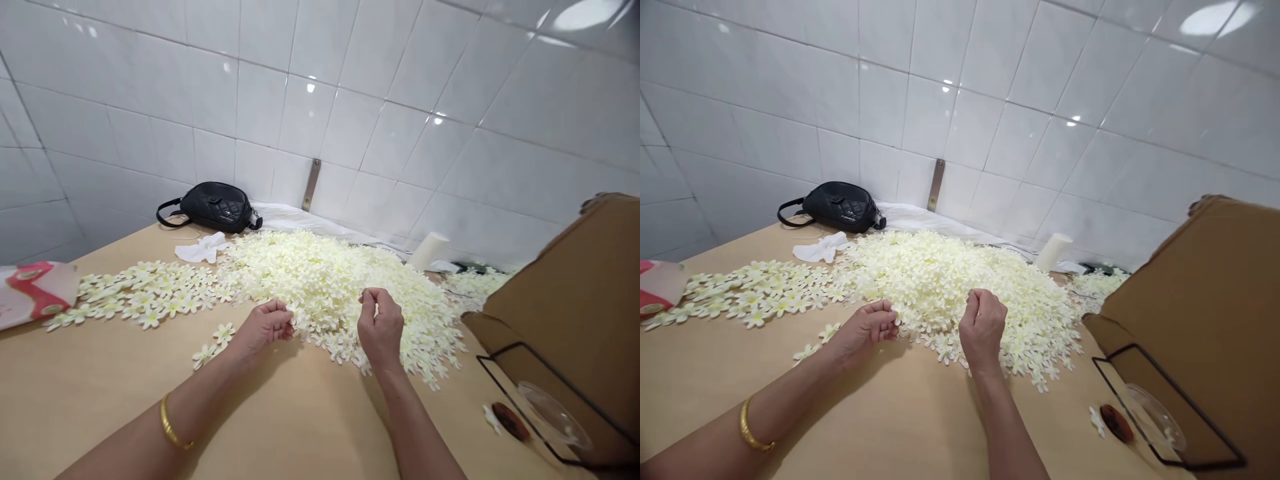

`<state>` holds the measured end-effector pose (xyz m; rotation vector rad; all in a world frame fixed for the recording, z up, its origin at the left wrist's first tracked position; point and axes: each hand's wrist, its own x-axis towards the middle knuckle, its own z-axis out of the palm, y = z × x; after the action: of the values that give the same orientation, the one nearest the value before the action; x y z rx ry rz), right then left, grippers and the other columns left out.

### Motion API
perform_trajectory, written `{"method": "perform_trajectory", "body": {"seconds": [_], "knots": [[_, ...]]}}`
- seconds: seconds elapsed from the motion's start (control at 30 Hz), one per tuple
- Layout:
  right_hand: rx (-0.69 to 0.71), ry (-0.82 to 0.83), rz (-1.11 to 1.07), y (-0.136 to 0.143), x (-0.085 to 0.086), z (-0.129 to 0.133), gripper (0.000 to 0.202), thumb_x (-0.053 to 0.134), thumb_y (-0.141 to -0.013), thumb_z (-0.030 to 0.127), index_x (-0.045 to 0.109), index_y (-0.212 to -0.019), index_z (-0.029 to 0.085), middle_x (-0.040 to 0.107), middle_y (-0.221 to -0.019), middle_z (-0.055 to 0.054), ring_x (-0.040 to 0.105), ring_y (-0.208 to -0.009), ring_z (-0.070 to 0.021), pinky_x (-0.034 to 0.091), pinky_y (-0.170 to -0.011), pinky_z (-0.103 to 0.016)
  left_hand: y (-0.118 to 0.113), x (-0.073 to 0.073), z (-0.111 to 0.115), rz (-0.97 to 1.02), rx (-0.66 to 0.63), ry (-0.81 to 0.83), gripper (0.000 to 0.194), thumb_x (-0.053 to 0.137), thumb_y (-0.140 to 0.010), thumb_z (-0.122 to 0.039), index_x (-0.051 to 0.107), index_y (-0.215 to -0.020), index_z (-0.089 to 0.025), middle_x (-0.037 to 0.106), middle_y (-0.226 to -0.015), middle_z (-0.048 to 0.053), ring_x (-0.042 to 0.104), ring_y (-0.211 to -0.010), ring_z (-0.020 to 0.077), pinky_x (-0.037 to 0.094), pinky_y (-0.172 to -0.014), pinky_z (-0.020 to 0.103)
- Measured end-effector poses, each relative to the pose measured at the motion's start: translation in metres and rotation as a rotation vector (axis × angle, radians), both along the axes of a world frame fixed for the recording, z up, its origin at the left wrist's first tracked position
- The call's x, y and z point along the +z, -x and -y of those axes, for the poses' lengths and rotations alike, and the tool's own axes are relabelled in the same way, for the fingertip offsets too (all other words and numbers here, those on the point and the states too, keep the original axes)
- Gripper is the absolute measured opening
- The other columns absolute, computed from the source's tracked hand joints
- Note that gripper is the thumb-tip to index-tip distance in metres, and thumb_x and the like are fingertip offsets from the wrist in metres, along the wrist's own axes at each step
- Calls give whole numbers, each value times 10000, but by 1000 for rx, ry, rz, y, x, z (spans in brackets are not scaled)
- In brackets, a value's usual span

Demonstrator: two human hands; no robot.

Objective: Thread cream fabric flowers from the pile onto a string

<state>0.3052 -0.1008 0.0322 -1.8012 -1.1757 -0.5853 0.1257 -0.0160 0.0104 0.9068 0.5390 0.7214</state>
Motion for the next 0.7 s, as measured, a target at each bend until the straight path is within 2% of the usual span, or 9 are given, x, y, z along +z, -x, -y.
{"method": "perform_trajectory", "body": {"seconds": [0.17, 0.4, 0.57, 0.7], "knots": [[-173, 55, 92, -24, -6, -3, 167, 370, -809, 204, 498, -707, 172, 556, -665, -36, 463, -691, -179, 278, -719, -328, -1, -2, 0, -5, -33, -2, 158, 649, -632, -162, 493, -661, -155, 525, -535, -37, 511, -501, 80, 399, -553, 217], [-300, 147, 129, -37, -20, -8, 169, 388, -802, 202, 529, -717, 166, 580, -680, -68, 432, -731, -211, 216, -712, -353, -1, -2, -2, -5, -20, 13, 161, 656, -626, -158, 499, -661, -155, 530, -551, -26, 504, -499, 83, 406, -541, 216], [-323, 115, 107, -38, -24, -11, 180, 391, -812, 211, 538, -904, 164, 599, -826, -82, 432, -814, -223, 223, -717, -338, -1, -6, -5, 14, 3, 13, 170, 666, -622, -156, 508, -682, -162, 542, -583, -15, 524, -540, 95, 420, -560, 221], [-290, 55, 97, -34, -26, -14, 190, 364, -826, 184, 540, -896, 173, 591, -845, -75, 426, -827, -215, 231, -721, -333, 1, -5, -6, 2, -21, 0, 171, 666, -627, -163, 502, -674, -162, 544, -566, -17, 522, -517, 90, 421, -558, 216]]}}
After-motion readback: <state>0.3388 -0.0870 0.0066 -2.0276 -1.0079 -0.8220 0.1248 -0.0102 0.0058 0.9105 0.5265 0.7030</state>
